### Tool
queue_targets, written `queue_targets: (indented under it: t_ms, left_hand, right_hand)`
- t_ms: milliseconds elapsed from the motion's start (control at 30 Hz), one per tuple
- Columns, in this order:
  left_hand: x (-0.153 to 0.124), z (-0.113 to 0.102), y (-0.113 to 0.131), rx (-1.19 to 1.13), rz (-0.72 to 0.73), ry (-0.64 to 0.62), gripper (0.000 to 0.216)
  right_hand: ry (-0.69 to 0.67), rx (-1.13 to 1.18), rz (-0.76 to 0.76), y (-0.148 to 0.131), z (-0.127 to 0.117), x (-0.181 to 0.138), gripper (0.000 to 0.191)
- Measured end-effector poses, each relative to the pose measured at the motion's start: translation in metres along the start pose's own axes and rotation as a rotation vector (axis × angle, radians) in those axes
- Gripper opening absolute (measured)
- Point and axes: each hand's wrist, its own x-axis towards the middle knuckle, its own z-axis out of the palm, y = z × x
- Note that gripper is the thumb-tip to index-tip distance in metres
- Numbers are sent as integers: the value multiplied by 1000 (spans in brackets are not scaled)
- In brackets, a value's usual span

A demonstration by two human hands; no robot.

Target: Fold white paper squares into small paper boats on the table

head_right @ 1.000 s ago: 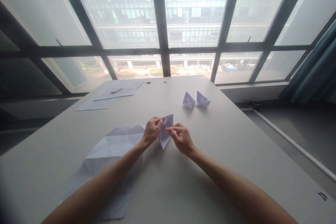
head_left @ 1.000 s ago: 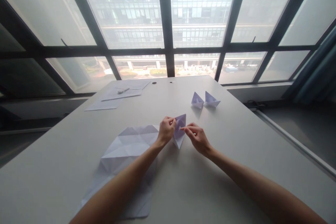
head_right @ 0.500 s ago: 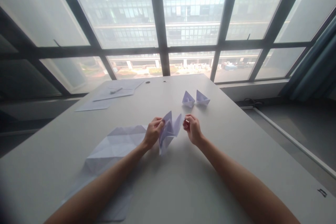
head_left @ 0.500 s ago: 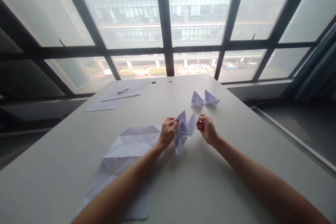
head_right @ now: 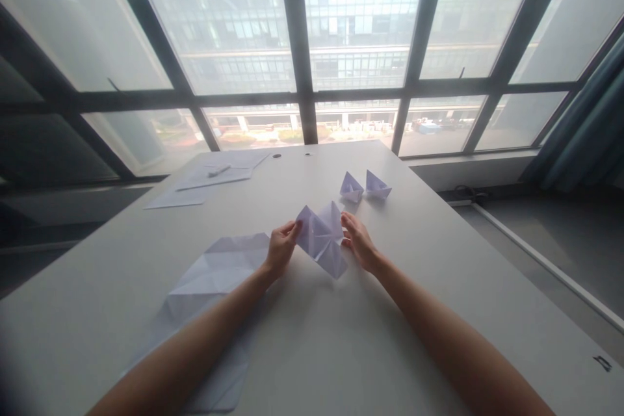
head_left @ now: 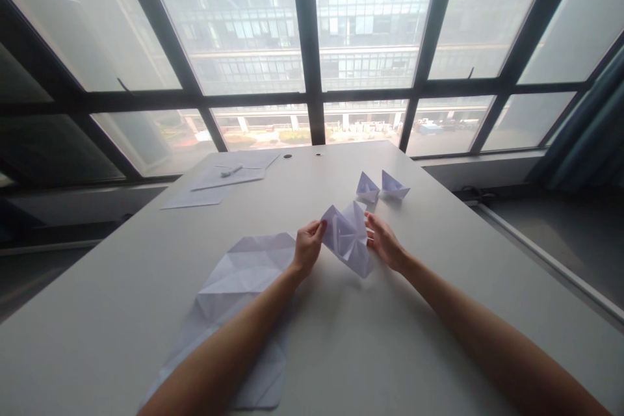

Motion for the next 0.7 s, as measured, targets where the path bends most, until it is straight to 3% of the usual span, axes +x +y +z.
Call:
queue_targets:
  t_ms: [100,233,433,600,700]
  left_hand:
    - [0,0,0,-56,-14,-2,43]
    - [-1,2,0,-234,-147,-26,38]
    - [9,-1,-3,-408,-240,66,27]
    - [12,-3,-2,-413,-244,60,33]
    - [7,-3,2,-356,-278,-101,45]
  right_hand:
    - [-106,-116,19,1,3,-4,45]
    - [-27,-144,74,7,0,-1,37]
    - [60,-51,112,10,-5,7,25]
    - [238,-119,-88,17,-13,14,39]
    - [331,-243,-234,20,-19,16,46]
